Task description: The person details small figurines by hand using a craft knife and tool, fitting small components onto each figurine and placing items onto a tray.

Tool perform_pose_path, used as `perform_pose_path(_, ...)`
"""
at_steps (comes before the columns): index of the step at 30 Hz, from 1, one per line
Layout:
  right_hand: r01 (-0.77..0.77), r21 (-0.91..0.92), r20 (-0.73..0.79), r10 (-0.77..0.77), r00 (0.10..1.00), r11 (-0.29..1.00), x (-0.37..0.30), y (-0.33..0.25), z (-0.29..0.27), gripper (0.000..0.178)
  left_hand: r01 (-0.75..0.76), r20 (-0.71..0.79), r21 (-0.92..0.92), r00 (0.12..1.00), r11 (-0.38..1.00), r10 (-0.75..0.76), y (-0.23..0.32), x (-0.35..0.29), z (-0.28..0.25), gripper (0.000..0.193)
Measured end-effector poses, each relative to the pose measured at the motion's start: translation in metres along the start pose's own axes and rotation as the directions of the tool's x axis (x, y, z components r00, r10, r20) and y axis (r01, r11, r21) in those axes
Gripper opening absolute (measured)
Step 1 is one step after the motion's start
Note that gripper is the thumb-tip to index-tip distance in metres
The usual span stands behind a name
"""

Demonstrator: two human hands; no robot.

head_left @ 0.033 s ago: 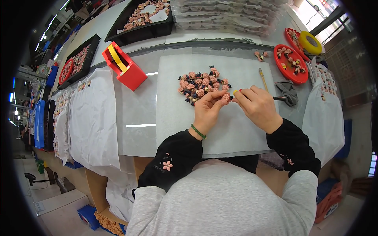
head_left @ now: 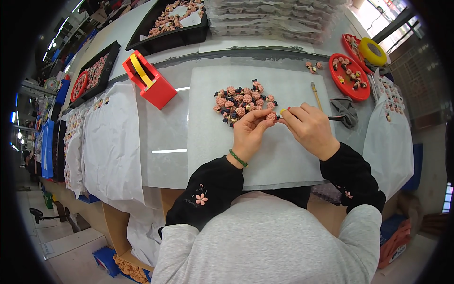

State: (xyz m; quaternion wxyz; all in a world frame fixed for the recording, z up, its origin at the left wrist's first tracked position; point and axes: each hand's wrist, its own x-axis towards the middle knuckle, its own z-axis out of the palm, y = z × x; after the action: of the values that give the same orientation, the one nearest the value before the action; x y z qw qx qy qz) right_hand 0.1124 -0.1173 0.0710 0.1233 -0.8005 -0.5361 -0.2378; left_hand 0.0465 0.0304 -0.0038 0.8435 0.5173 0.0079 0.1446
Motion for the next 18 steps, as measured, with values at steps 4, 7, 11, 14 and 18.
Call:
perform_pose_path(4,0.015,0.016,-0.005,-0.015,1.0,1.0,0.0005,-0.0003,-0.0007,0.024,-0.017,-0.008,0.001,1.0,1.0,0.017,0.0011,-0.0005,-0.0001,0.024)
perform_pose_path(7,-0.013,0.015,-0.036,0.014,0.999,1.0,-0.0005,-0.0025,0.001,0.024,-0.007,-0.012,0.001,1.0,1.0,0.007,0.0005,-0.0008,-0.0002,0.024)
perform_pose_path(11,-0.041,-0.001,-0.042,0.041,0.998,0.999,-0.0019,-0.0033,0.0026,0.024,-0.015,-0.009,0.021,1.0,1.0,0.015,0.0003,-0.0006,0.0008,0.023)
perform_pose_path(14,-0.017,0.018,-0.043,0.018,0.999,1.0,-0.0011,-0.002,0.002,0.023,-0.012,-0.011,0.018,1.0,1.0,0.012,0.0002,-0.0003,0.0005,0.023)
perform_pose_path(18,-0.002,0.006,-0.007,0.002,1.0,1.0,-0.001,-0.0018,0.0002,0.021,-0.017,-0.01,0.026,1.0,1.0,0.018,-0.0003,-0.0003,-0.001,0.023)
